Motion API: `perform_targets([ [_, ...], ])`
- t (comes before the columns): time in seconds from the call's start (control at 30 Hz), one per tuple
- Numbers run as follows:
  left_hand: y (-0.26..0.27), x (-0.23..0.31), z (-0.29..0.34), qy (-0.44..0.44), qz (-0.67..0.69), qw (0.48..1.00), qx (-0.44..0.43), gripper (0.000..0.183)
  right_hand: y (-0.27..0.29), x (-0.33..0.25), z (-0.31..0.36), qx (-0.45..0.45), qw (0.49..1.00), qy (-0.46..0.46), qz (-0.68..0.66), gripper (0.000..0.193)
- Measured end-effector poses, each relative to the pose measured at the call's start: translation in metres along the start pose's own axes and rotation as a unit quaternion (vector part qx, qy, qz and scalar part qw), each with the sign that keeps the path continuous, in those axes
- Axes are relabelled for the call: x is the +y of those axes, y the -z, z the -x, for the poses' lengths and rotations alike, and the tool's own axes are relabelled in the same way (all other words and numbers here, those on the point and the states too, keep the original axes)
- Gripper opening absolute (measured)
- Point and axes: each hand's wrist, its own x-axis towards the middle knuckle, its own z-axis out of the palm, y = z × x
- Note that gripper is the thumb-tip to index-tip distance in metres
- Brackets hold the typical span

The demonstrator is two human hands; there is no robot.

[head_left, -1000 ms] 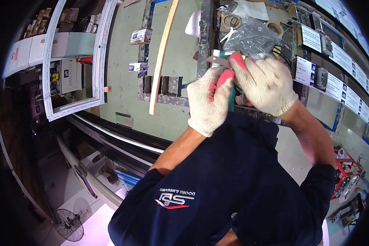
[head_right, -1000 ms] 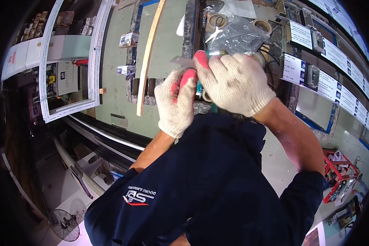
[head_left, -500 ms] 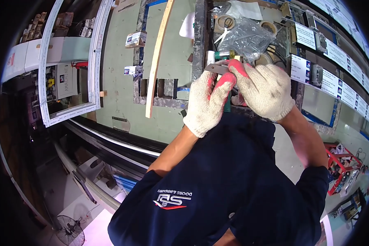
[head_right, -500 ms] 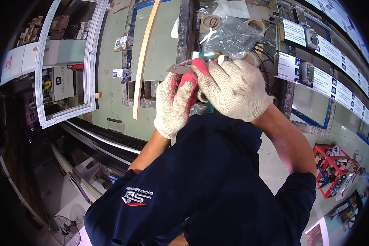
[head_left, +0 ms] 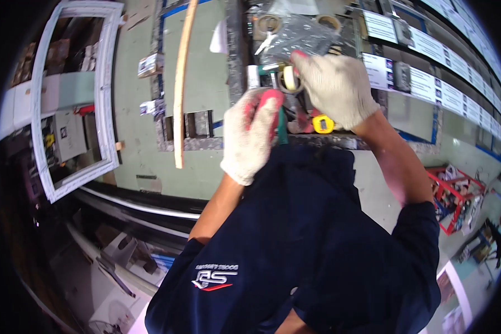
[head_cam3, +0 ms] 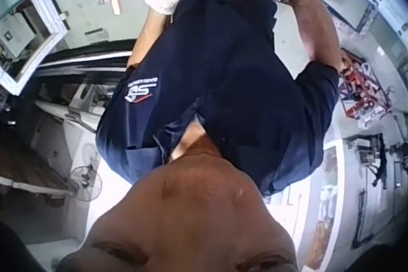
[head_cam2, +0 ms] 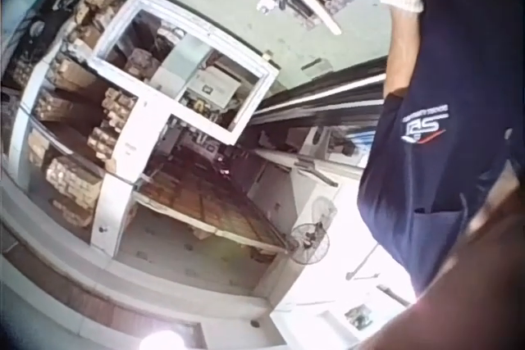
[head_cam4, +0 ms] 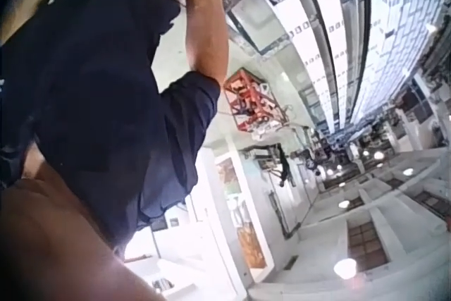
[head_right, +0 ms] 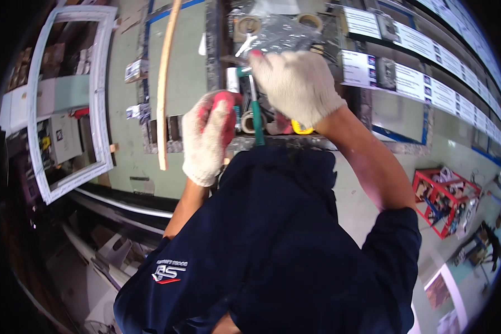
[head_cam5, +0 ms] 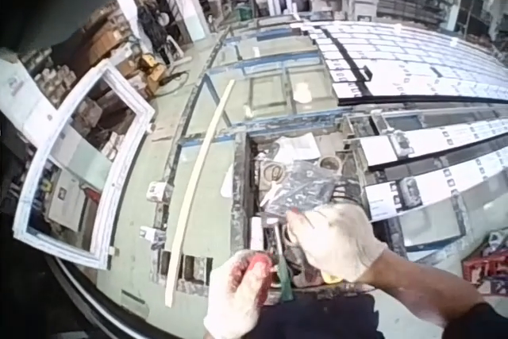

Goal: The person assembles metal profiles and brackets by applying sealant tape to them at a workbench.

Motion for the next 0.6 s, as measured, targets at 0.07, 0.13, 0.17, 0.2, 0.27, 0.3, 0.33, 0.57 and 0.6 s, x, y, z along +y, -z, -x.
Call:
perform_targets([
  [0.07,0.005,-0.004,0.003,0.02,0.024,0.999,-0.014,0.028,-0.004,0.018,0.021,-0.015,0.993,-0.113,-0.006,0.031],
  [0.13,0.012,-0.012,0.005,0.05,0.017,0.998,-0.019,0.028,-0.011,0.032,0.055,0.001,0.981,-0.194,-0.022,0.032],
  [0.17,0.016,-0.019,0.007,0.059,0.009,0.998,-0.019,0.028,-0.01,0.03,0.071,-0.072,0.955,-0.289,-0.006,0.032],
  [0.2,0.019,-0.026,0.009,0.064,-0.007,0.998,-0.023,0.029,-0.019,0.033,0.098,-0.013,0.946,-0.322,-0.048,0.032],
  [0.27,0.023,-0.039,0.013,0.089,-0.028,0.995,-0.023,0.031,-0.034,0.036,0.151,0.01,0.913,-0.399,-0.088,0.03],
  [0.3,0.022,-0.042,0.014,0.086,-0.029,0.995,-0.031,0.031,-0.034,0.034,0.17,-0.026,0.89,-0.447,-0.084,0.027],
  [0.33,0.02,-0.044,0.016,0.118,-0.035,0.992,-0.037,0.032,-0.033,0.03,0.184,-0.022,0.878,-0.468,-0.098,0.023],
  [0.57,-0.037,-0.047,0.011,0.112,-0.064,0.985,-0.117,0.033,-0.054,0.044,0.22,-0.076,0.911,-0.404,-0.039,0.021],
  [0.6,-0.052,-0.04,0.011,0.107,-0.067,0.985,-0.116,0.037,-0.063,0.047,0.227,-0.083,0.918,-0.382,-0.058,0.027],
])
